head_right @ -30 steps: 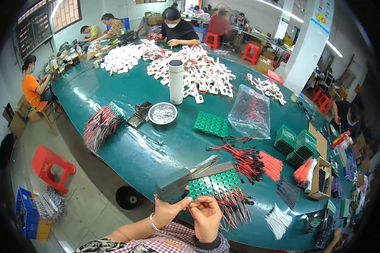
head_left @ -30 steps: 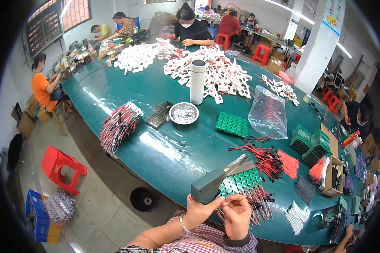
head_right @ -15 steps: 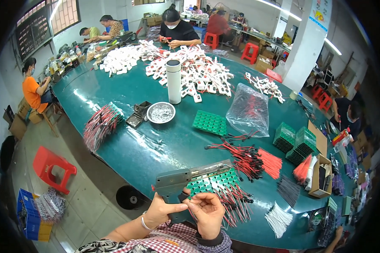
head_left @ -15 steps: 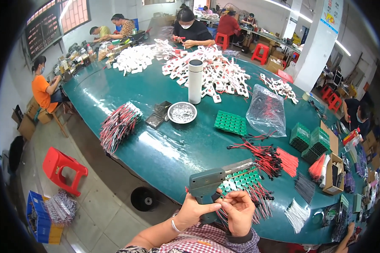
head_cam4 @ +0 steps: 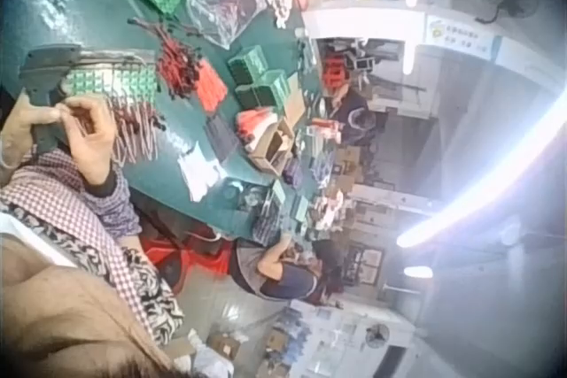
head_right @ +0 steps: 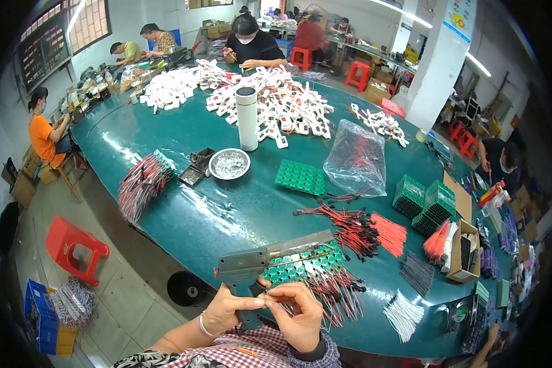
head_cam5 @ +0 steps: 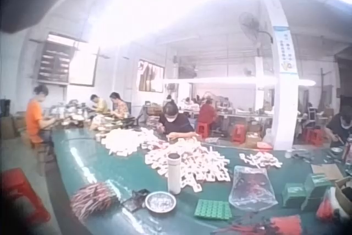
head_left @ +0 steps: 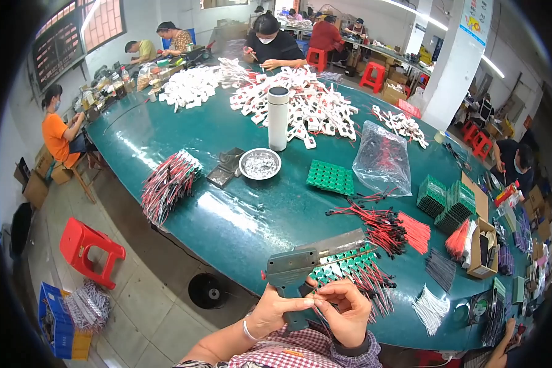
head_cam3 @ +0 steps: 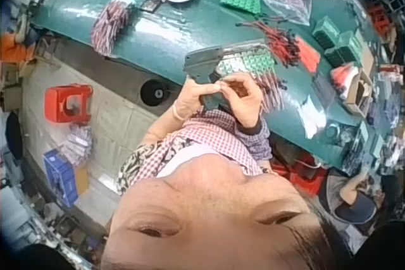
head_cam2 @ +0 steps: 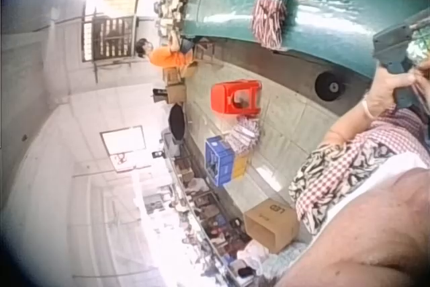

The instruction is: The person solders or glues wires onto LED circuit boards using a soldering gun or glue gun.

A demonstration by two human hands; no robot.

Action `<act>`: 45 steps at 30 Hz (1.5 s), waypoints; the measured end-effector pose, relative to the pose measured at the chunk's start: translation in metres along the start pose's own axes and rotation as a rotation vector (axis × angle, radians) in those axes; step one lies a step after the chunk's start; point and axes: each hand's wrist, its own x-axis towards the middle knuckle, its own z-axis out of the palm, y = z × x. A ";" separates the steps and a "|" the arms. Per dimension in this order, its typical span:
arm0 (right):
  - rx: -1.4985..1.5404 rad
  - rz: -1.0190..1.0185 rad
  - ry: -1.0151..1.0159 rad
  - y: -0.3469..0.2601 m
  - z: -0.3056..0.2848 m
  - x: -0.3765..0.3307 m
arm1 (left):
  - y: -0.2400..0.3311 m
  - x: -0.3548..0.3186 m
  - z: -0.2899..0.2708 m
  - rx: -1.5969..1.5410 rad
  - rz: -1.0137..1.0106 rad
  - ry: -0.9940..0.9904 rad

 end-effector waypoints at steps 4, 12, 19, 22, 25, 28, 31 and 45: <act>-0.049 -0.033 -0.007 -0.002 0.002 -0.002 | 0.001 0.001 -0.002 -0.037 -0.018 -0.013; -0.040 0.001 0.036 -0.001 0.001 -0.005 | -0.001 0.002 -0.002 -0.086 -0.069 -0.030; 0.085 0.037 0.088 -0.005 0.002 -0.009 | 0.000 0.000 0.004 -0.079 -0.064 -0.048; -0.273 -0.148 0.077 -0.009 0.003 -0.011 | 0.000 0.002 0.003 -0.101 -0.067 -0.062; -0.445 -0.288 0.095 -0.017 0.009 -0.005 | 0.003 0.003 0.002 -0.070 -0.056 -0.041; -0.553 -0.381 0.116 -0.016 0.015 -0.002 | 0.007 0.005 0.000 -0.016 -0.055 -0.026; -0.585 -0.374 0.102 -0.016 0.021 0.002 | 0.010 0.006 -0.002 -0.034 -0.057 -0.001; 0.011 -0.017 0.042 -0.013 0.017 -0.007 | 0.015 -0.014 0.002 -0.050 -0.036 0.031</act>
